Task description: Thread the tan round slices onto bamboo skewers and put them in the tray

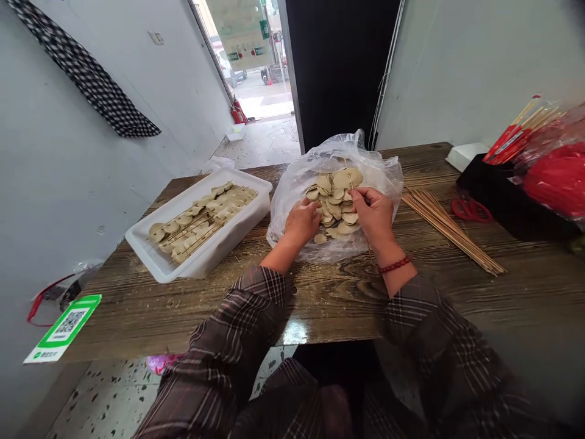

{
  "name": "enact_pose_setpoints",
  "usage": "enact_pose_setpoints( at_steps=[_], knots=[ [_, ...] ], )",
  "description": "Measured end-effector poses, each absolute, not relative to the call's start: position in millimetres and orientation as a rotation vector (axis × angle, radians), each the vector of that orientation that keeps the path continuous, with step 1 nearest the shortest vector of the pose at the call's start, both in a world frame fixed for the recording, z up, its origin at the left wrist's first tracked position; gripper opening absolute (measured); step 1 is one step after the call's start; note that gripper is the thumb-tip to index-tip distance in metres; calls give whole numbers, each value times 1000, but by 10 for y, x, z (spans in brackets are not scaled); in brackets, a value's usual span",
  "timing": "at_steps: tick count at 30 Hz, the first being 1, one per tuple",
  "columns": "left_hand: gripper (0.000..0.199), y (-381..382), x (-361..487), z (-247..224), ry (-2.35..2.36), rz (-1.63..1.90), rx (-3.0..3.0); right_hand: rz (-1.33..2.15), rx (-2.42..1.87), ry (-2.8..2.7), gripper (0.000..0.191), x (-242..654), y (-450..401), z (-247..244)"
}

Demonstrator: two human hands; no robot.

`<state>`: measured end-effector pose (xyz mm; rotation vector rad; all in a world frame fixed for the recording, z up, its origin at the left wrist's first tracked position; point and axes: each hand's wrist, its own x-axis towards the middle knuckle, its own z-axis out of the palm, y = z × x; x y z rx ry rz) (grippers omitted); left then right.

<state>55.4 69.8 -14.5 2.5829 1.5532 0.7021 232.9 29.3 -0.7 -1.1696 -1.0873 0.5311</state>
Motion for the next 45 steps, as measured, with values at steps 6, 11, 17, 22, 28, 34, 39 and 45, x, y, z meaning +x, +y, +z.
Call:
enact_pose_setpoints(
  at_steps=[6,11,17,22,28,34,39,45],
  knots=[
    [31,818,819,-55,1419,466,2833,570,-1172,-1105,26,2290,290,7],
    [27,907,928,-38,1346,383,2900,551,-1171,-1143,25,2277,276,30],
    [22,979,908,-53,1332,766,2442,562,-1190,-1142,27,2271,257,52],
    [16,841,588,78,1247,1036,1712,564,-1182,-1160,27,2261,253,45],
    [13,457,215,116,1540,1138,2154,558,-1192,-1186,29,2236,245,2],
    [4,371,178,-234,1473,702,2441,573,-1214,-1187,29,2206,232,-59],
    [10,452,126,-264,1342,726,2250,587,-1220,-1202,28,2179,209,-68],
    [13,433,165,-277,1388,734,2281,578,-1262,-1289,25,2148,207,-149]
  ],
)
